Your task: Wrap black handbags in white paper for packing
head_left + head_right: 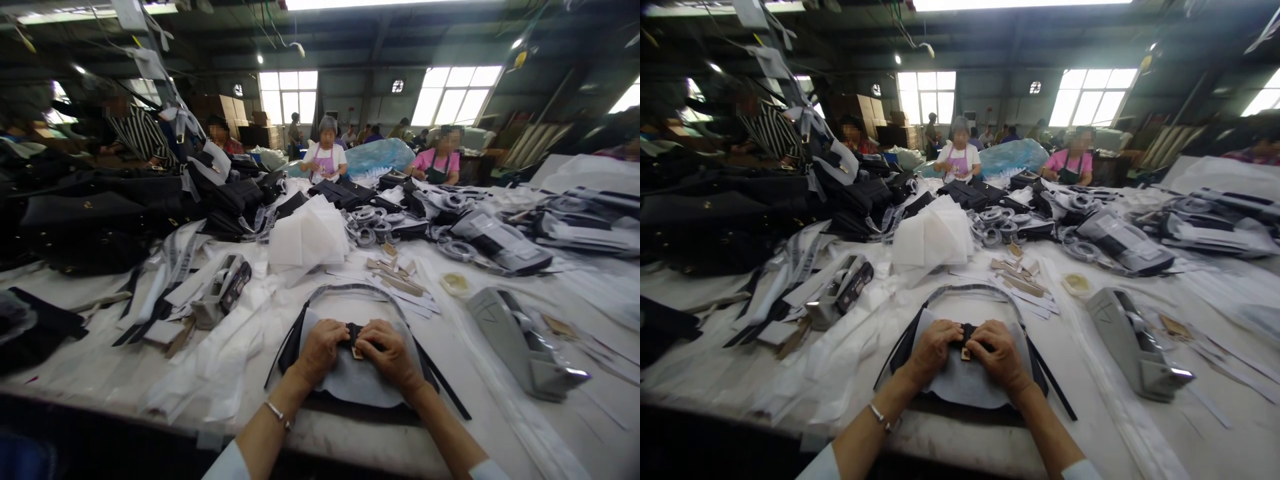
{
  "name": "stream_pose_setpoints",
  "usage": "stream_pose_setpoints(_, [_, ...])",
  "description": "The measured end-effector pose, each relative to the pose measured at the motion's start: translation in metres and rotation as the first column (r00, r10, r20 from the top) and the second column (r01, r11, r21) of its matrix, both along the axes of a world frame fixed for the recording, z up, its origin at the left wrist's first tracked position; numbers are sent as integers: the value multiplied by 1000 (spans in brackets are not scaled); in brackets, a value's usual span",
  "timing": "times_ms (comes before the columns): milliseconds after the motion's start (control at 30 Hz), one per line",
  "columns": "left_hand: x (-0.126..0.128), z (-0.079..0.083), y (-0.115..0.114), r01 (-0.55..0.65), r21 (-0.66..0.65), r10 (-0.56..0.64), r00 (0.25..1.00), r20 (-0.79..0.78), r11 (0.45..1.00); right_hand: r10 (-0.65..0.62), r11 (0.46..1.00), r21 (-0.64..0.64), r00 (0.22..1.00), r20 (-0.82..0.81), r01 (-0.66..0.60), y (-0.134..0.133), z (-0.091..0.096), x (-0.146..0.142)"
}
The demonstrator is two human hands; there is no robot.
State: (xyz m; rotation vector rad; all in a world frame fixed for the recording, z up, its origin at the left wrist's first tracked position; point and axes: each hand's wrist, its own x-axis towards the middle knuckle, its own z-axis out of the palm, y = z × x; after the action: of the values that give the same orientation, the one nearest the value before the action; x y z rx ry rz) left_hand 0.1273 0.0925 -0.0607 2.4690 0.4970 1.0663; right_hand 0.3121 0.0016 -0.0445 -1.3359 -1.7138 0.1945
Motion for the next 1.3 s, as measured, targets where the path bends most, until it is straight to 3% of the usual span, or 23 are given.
stream_pose_setpoints(300, [-8,14,-8,-8,15,7,997,75,1000,57,992,-107,998,-27,-60,3,-6,5])
stream_pose_setpoints(400, [-11,16,-13,37,57,-42,996,75,998,67,987,-147,998,-18,-69,3,-3,4])
stream_pose_setpoints(600, [-11,17,-19,177,110,-174,984,-41,978,77,973,-215,997,-30,-81,3,1,3])
stream_pose_setpoints(767, [-14,39,-26,303,68,-279,929,-243,950,83,974,-209,996,-19,-85,4,-1,3])
stream_pose_setpoints(900, [-27,54,-44,279,23,-233,842,-487,960,80,973,-214,997,-25,-83,3,0,3])
stream_pose_setpoints(1133, [-42,35,-68,128,94,-64,861,-504,987,100,961,-263,993,60,-81,3,9,0])
stream_pose_setpoints(1300, [-38,35,-66,136,68,-78,839,-538,988,132,944,-316,987,89,-98,-5,16,3])
